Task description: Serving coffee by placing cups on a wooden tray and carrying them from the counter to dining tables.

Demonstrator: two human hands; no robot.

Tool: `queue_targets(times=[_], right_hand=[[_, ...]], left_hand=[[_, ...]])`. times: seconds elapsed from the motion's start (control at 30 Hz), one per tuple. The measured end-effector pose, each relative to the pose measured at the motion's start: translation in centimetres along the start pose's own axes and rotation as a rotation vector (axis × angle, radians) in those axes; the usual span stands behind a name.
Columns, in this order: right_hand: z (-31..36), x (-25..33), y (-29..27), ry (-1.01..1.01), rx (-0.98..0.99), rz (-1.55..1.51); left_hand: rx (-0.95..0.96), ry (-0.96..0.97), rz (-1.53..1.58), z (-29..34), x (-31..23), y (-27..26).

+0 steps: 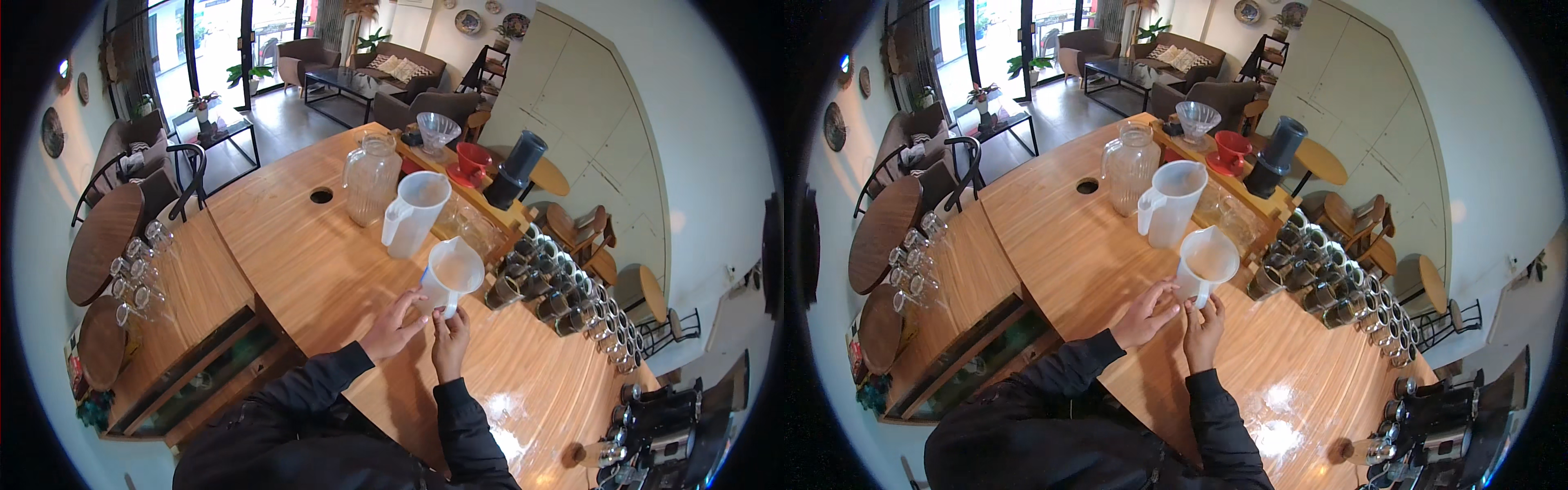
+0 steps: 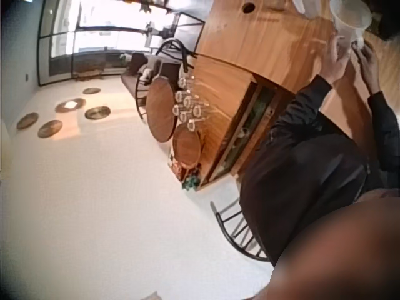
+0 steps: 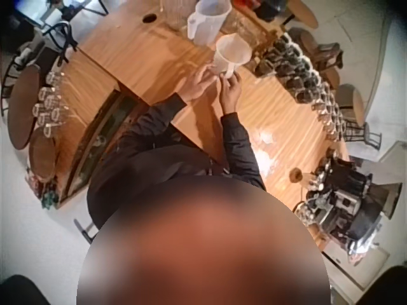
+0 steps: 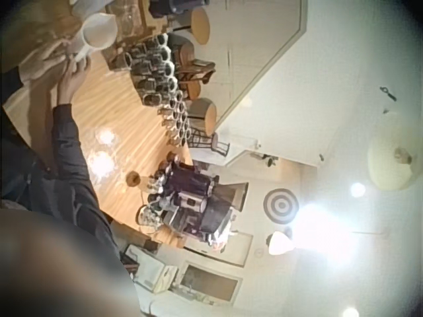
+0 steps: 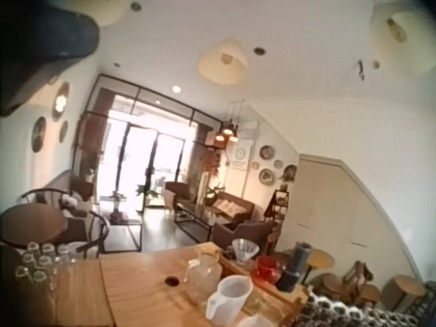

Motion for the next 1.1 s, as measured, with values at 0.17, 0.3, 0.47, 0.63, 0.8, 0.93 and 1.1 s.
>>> queue_targets(times=[0.17, 0.3, 0.47, 0.63, 0.8, 0.93, 1.1], right_hand=[[-4.4, -2.4, 2.1, 0.027, 0.013, -0.076], [-5.6, -5.5, -0.1, 0.353, 0.026, -0.071], [1.6, 0.5, 2.1, 0.222, -0.079, -0.277], [8.6, -2.2, 3.6, 0.319, 0.258, -0.238], [17.1, 1.7, 8.2, 0.258, 0.664, -0.291], [21.3, 3.5, 10.0, 0.314, 0.819, -0.271], [23.9, 3.3, 12.0, 0.302, 0.925, -0.227]], left_hand=[[0.098, -0.135, 0.148, 3.0, 2.5, -1.8], [0.252, -0.148, 0.053, 8.2, 1.3, -2.2], [-0.192, -0.364, 0.324, 19.1, -0.4, -7.9], [-0.640, -0.374, 0.239, 30.7, -0.9, -12.7], [-1.074, -0.617, -0.120, 45.1, 0.0, -21.4], [-1.663, -0.669, -0.141, 57.3, 4.7, -36.0], [-1.694, -0.859, 0.154, 61.1, 9.1, -48.5]])
Point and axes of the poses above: each hand's wrist, its own z-axis away from the middle knuckle, its own y-axis out of the palm, x = y × z, the point moved 9 cm from there along -z, towards the middle knuckle, and after that the axes turned 10 degrees about -z, right-handed, at the moved point
